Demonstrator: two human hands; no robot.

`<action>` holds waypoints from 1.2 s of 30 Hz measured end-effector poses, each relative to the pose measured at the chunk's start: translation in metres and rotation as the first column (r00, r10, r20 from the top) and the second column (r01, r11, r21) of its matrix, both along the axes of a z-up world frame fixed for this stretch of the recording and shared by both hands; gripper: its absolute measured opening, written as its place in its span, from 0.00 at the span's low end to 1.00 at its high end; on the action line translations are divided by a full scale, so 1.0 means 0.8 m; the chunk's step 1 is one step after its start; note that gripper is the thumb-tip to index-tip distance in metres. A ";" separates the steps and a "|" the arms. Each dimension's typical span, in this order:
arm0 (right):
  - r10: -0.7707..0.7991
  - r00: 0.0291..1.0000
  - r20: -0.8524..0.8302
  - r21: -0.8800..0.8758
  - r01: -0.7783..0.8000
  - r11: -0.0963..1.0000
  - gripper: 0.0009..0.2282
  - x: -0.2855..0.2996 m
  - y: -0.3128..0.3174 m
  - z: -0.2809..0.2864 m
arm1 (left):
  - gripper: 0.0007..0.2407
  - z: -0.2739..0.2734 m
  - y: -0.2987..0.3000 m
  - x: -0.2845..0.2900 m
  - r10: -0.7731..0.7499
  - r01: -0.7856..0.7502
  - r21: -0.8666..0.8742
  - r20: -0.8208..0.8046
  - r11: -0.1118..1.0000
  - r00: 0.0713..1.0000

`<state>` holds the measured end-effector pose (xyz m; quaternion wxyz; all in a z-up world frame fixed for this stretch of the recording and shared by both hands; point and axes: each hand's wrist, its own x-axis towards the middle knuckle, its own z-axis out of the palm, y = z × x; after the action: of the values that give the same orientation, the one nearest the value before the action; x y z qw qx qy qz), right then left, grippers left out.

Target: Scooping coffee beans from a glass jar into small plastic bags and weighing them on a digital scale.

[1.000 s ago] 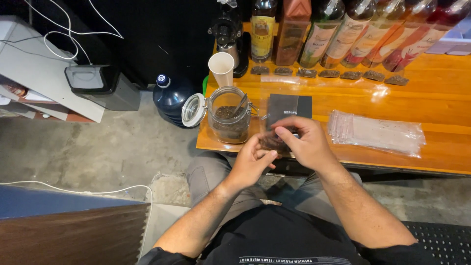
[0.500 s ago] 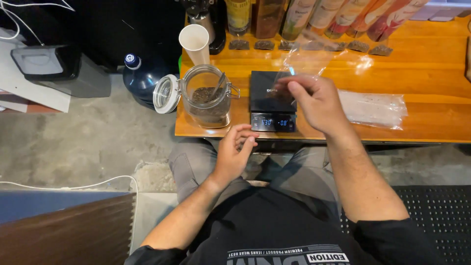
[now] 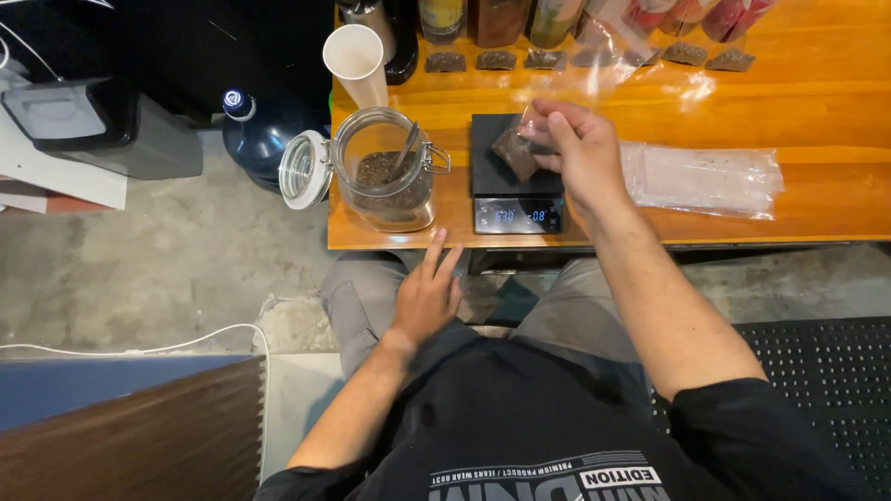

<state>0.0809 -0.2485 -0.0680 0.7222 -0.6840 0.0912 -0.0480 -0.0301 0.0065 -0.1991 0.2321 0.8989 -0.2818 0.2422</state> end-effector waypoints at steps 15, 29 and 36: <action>-0.343 0.928 -0.143 0.413 0.371 0.832 0.23 0.012 -0.048 -0.007 | 0.26 -0.063 0.005 0.012 -0.077 0.081 -0.062 0.059 0.995 0.995; -0.583 0.777 0.238 0.315 0.506 0.803 0.08 -0.025 -0.221 0.044 | 0.25 -0.082 0.003 0.016 -0.091 0.093 -0.091 0.025 0.991 0.996; -0.653 0.742 0.154 0.395 0.559 0.729 0.19 -0.041 -0.193 0.057 | 0.24 -0.088 0.002 0.018 -0.115 0.118 -0.100 0.039 0.988 0.993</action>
<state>0.0482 -0.4026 -0.0225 0.7727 -0.4732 0.2144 -0.3647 -0.0154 0.0078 -0.2699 0.2867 0.8638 -0.3249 0.2572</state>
